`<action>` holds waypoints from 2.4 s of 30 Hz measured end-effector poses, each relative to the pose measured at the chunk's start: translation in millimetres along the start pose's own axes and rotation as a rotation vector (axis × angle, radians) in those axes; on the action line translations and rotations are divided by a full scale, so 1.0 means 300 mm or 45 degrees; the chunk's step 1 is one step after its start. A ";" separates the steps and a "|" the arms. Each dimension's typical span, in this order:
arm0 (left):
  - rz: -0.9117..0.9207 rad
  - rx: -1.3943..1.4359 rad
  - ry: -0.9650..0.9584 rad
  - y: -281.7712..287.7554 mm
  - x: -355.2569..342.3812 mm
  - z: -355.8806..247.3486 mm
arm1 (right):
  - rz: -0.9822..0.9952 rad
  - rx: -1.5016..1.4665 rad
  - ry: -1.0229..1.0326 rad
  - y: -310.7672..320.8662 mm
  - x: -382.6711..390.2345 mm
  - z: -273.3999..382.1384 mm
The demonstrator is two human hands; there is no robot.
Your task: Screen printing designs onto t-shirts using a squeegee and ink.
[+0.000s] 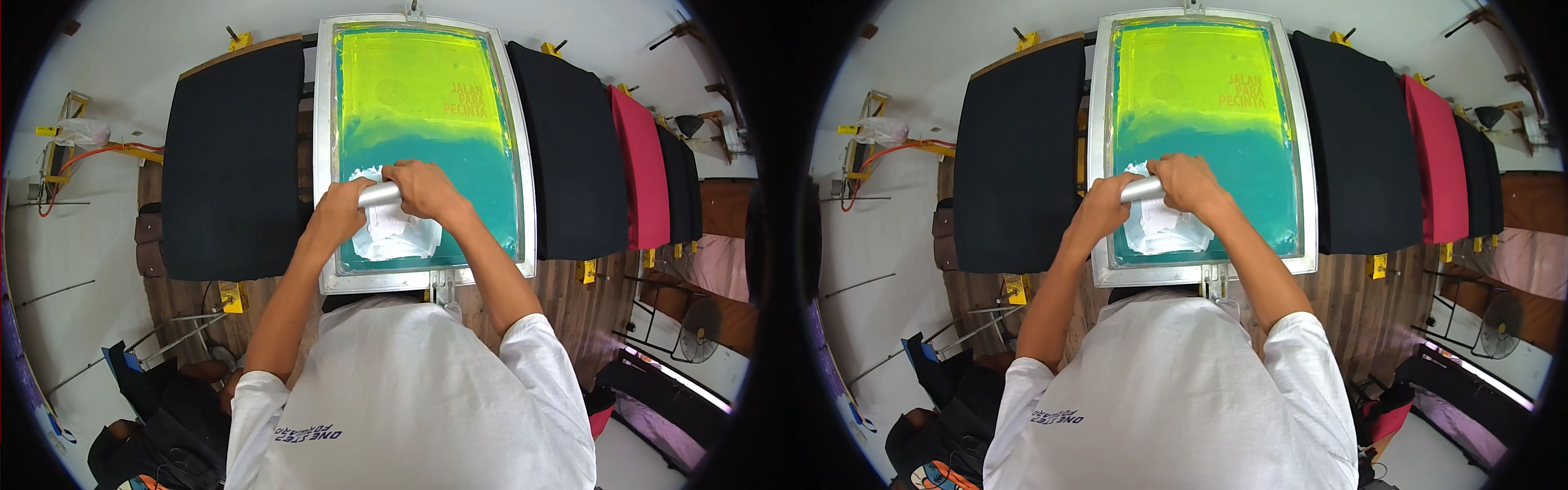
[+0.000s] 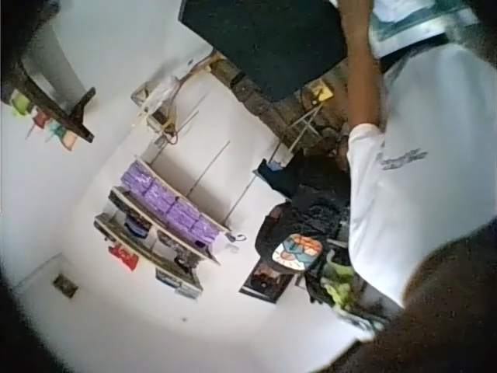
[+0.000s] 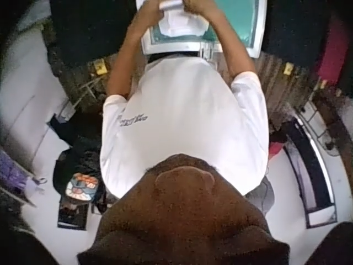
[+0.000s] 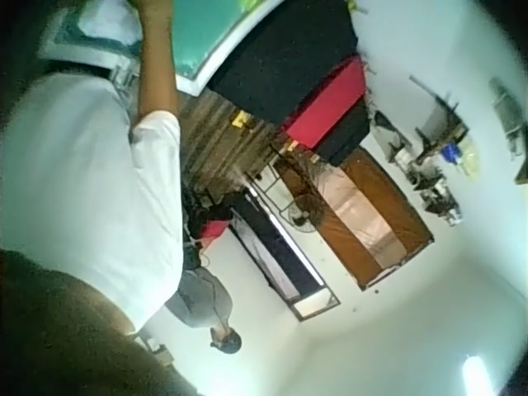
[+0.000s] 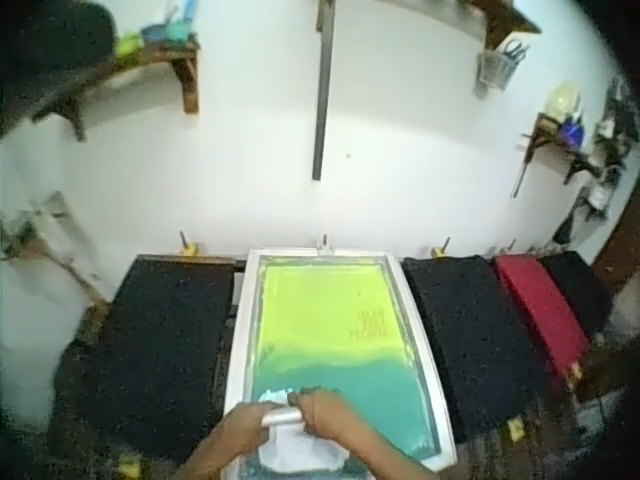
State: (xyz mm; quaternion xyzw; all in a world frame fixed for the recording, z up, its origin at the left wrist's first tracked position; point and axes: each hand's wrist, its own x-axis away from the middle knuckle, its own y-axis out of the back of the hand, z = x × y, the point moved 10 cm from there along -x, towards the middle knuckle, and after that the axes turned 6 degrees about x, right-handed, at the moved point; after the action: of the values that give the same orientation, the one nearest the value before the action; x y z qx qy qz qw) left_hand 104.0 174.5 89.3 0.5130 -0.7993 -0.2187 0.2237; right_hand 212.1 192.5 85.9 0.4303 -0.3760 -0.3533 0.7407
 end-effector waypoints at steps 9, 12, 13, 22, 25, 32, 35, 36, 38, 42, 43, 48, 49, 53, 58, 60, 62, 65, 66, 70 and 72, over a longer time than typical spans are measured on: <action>0.247 -0.023 0.267 -0.108 0.139 0.016 | -0.047 -0.095 0.007 -0.072 0.155 0.060; 0.184 0.031 0.135 -0.142 0.205 -0.020 | 0.031 -0.108 0.023 -0.075 0.214 0.075; 0.182 0.025 0.128 -0.146 0.209 -0.026 | 0.099 -0.115 0.032 -0.078 0.218 0.073; 0.189 0.208 -0.323 -0.088 0.077 -0.123 | -0.186 0.079 -0.160 -0.009 0.277 0.061; 0.174 -0.039 -0.421 -0.162 0.125 -0.040 | -0.334 0.097 -0.209 -0.085 0.315 0.068; 0.180 -0.118 -0.310 -0.203 0.296 -0.063 | -0.336 -0.049 -0.121 -0.173 0.410 0.131; 0.164 -0.101 -0.156 -0.194 0.303 -0.055 | -0.251 -0.113 -0.113 -0.158 0.396 0.124; 0.118 -0.096 -0.168 -0.178 0.291 -0.064 | -0.232 -0.088 -0.118 -0.139 0.380 0.119; 0.011 -0.076 -0.173 -0.141 0.247 -0.070 | -0.246 -0.031 -0.129 -0.101 0.332 0.101; -0.083 0.020 -0.148 -0.117 0.153 -0.040 | -0.347 0.086 -0.128 -0.040 0.275 0.074; -0.048 0.021 -0.172 -0.138 0.154 -0.033 | -0.340 0.066 -0.179 -0.055 0.285 0.065; 0.019 -0.092 -0.310 -0.205 0.289 -0.013 | -0.292 0.087 -0.217 -0.194 0.397 0.134; 0.013 -0.085 -0.299 -0.205 0.321 -0.019 | -0.268 0.049 -0.197 -0.188 0.415 0.160; 0.033 -0.082 -0.230 -0.183 0.355 -0.067 | -0.261 0.006 -0.146 -0.160 0.427 0.171; -0.138 -0.139 -0.257 -0.110 0.190 -0.103 | -0.325 -0.011 -0.175 -0.035 0.323 0.095; 0.014 -0.125 -0.144 -0.110 0.103 -0.101 | -0.314 -0.105 -0.223 -0.022 0.287 0.044; 0.053 -0.169 -0.157 -0.119 0.065 -0.093 | -0.296 -0.161 -0.259 -0.044 0.263 0.008; -0.016 -0.240 -0.214 -0.143 0.125 -0.092 | -0.351 -0.140 -0.224 -0.067 0.303 0.042; 0.001 -0.293 -0.227 -0.162 0.164 -0.093 | -0.324 -0.134 -0.230 -0.082 0.324 0.062; 0.146 -0.339 -0.119 -0.230 0.332 -0.096 | -0.170 -0.050 -0.177 -0.146 0.413 0.149; 0.113 -0.321 -0.108 -0.225 0.341 -0.097 | -0.175 -0.017 -0.155 -0.137 0.418 0.159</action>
State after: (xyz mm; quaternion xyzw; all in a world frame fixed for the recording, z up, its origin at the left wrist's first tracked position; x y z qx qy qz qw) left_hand 131.4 51.6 87.2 0.4353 -0.7962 -0.3288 0.2616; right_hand 221.6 52.9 97.1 0.4278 -0.3874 -0.4313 0.6934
